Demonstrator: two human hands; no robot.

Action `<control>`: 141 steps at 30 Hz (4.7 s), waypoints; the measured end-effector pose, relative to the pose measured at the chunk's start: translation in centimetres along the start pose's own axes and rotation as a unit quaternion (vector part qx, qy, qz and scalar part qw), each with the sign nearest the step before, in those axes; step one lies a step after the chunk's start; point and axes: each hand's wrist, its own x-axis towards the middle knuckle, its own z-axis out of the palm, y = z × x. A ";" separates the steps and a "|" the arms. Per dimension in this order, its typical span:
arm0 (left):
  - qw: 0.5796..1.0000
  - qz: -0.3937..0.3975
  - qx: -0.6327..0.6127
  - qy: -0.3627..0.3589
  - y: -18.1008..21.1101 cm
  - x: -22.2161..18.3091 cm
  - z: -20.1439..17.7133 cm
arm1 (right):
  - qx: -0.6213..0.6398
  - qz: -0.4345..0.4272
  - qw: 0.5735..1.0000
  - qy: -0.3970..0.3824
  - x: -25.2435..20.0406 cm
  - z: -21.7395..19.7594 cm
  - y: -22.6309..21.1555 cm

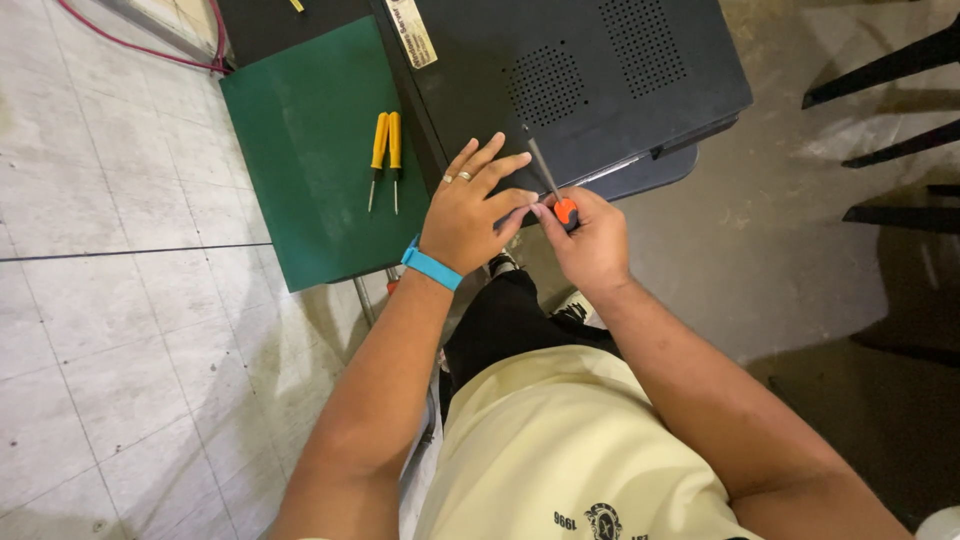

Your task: The person is finishing internal adjustments and then placing and screwing the side panel onto a desktop computer case.

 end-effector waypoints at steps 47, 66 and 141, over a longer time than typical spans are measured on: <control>0.992 0.074 0.006 0.103 4.3 1.7 -2.9 | 0.324 0.291 0.895 -0.097 -1.9 -3.0 -2.1; 0.994 0.042 0.028 -0.094 -1.3 1.3 -1.9 | 0.170 0.103 0.980 0.014 -1.2 -0.3 1.0; 0.984 0.174 -0.023 -0.041 -2.4 4.3 -1.2 | 0.061 0.191 0.974 -0.109 -8.0 -6.2 -2.1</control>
